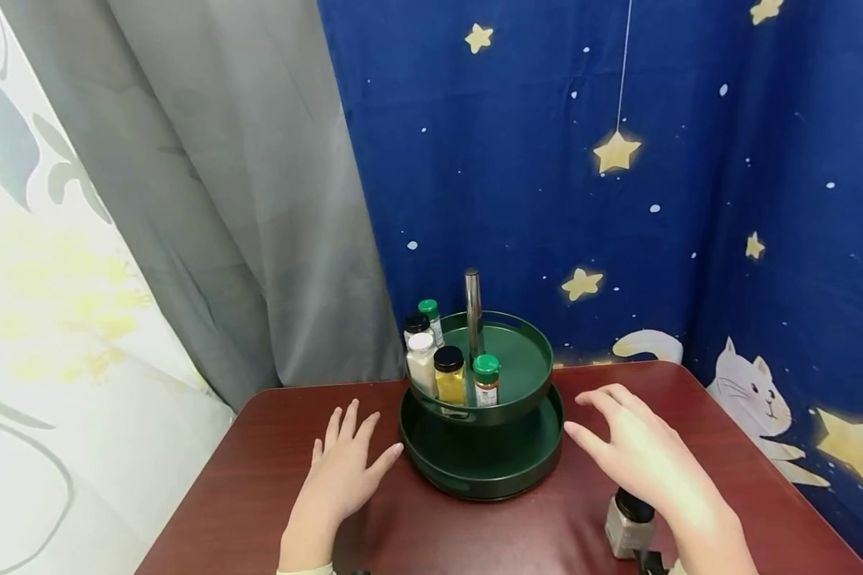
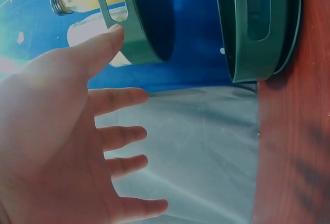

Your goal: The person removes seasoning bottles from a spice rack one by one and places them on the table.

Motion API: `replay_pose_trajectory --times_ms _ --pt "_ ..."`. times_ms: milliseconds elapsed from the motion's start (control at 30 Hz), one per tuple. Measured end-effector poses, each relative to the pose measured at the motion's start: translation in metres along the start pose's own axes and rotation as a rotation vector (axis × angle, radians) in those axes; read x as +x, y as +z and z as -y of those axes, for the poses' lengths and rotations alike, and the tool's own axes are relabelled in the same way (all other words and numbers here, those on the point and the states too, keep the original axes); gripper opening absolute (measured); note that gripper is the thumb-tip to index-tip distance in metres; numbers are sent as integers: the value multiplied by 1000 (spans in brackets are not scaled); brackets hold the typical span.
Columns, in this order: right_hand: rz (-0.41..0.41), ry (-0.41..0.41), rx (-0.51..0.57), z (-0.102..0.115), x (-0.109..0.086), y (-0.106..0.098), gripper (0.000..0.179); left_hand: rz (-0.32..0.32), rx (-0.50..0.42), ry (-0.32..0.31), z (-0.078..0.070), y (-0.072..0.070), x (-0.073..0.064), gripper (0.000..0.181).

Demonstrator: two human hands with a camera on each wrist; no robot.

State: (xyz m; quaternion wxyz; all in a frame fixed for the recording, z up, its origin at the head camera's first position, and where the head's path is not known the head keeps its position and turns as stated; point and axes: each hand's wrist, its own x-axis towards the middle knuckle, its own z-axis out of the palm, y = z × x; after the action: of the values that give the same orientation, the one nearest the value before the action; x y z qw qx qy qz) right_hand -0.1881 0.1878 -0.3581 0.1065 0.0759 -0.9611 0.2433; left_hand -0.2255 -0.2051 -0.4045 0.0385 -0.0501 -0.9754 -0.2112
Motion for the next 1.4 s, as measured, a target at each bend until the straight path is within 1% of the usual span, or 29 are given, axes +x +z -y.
replay_pose_trajectory --times_ms 67,200,500,800,967,1233,1400 --pt "-23 -9 5 5 1 -1 51 3 -5 -1 0 0 -2 74" --pt "-37 -14 12 13 4 -6 48 24 -15 1 -2 2 -4 75" --pt "-116 -101 1 32 14 -15 39 6 -11 15 -8 3 -2 75" --pt "-134 -156 26 50 25 -20 38 8 7 20 -9 3 -3 74" --pt "-127 -201 1 62 31 -17 39 21 9 17 -10 5 -3 74" --pt "-162 -330 -67 83 43 -6 39 11 8 31 -12 7 -2 73" --pt "-155 -355 -91 91 47 -3 39 11 4 32 -13 9 -2 72"
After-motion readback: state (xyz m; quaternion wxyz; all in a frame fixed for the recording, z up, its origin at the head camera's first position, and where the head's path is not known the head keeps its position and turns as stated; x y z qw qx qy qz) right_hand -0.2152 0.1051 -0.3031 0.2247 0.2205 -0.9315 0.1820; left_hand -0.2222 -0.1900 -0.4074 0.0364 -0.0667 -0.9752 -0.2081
